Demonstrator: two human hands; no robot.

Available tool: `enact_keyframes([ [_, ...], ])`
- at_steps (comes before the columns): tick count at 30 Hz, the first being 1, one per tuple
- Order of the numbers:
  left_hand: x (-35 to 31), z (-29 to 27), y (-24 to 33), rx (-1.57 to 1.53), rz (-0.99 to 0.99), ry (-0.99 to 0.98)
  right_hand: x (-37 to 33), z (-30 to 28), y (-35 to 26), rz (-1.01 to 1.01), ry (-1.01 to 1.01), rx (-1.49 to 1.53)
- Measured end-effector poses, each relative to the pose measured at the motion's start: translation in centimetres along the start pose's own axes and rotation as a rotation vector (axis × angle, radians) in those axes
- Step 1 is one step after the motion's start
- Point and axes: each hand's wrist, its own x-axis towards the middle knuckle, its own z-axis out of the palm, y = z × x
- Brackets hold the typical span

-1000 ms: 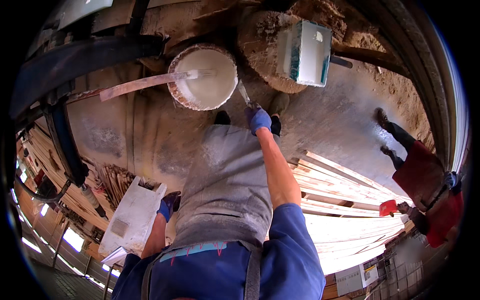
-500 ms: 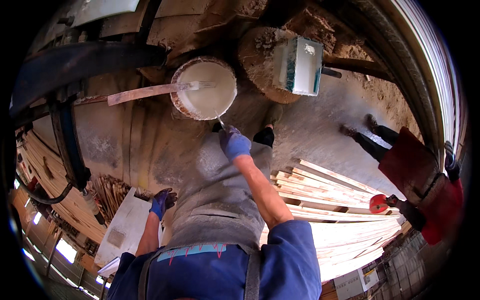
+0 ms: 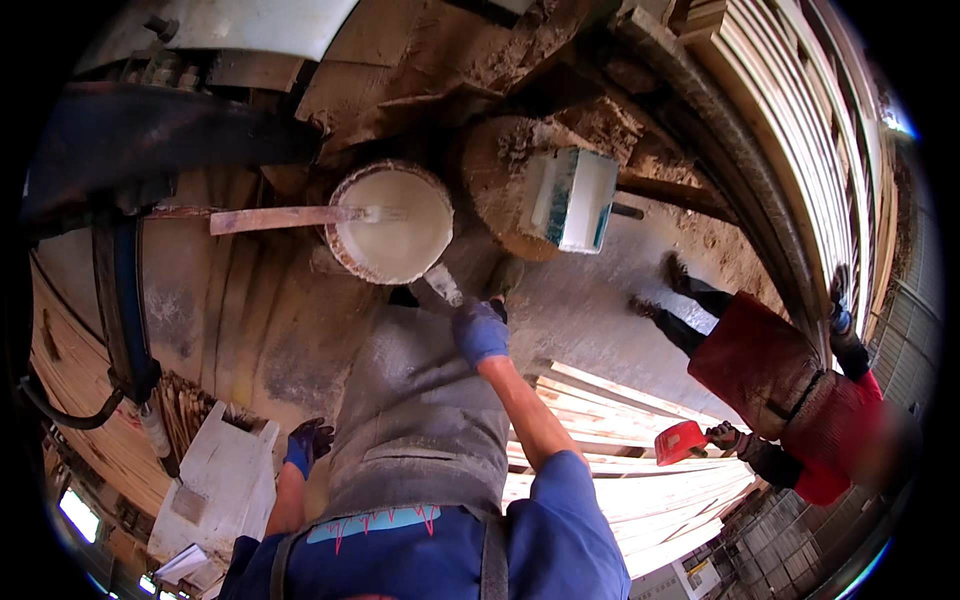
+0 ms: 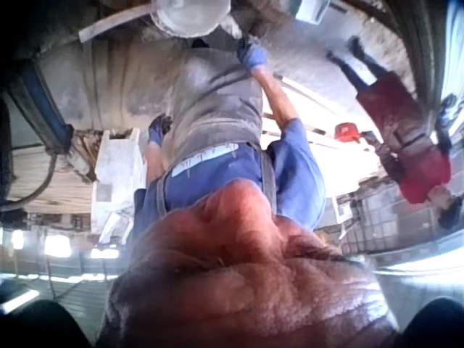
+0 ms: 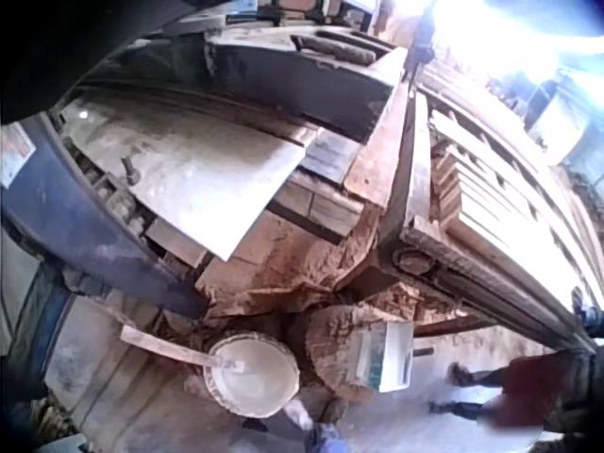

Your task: The person applies a white liquid to wooden planks using a brush and a small container. They dip the brush into a bucket, transfer liquid to the container, and then spread it along the length of each plank. The person also stacks the treated planks and uses a hammer to tap them into place on a curved wooden structure.

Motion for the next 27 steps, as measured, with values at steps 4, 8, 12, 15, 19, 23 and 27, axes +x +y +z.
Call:
enact_keyframes([
  [4,0.7,1.2,0.7,0.09,-0.008,0.038,5.0,-7.1,-1.8,0.084,0.32,0.219],
  [8,0.4,0.4,2.9,0.074,-0.016,0.081,12.9,-8.5,-2.0,0.142,0.56,0.297],
  [12,-1.0,-0.6,3.6,0.032,0.089,0.057,12.7,-6.2,0.9,0.189,0.228,0.005],
  [15,1.6,-0.7,1.5,-0.034,-0.035,0.014,5.5,-4.9,2.9,0.157,0.256,0.007],
  [19,3.1,2.5,1.6,0.001,0.052,-0.022,-2.2,-13.6,4.6,0.046,0.493,0.191],
  [23,-0.1,7.5,4.1,-0.003,0.148,0.008,0.6,-22.8,13.5,0.057,0.64,0.065],
  [27,-1.6,12.1,-0.5,-0.211,0.189,-0.05,7.3,-29.7,17.3,-0.18,0.545,-0.174],
])
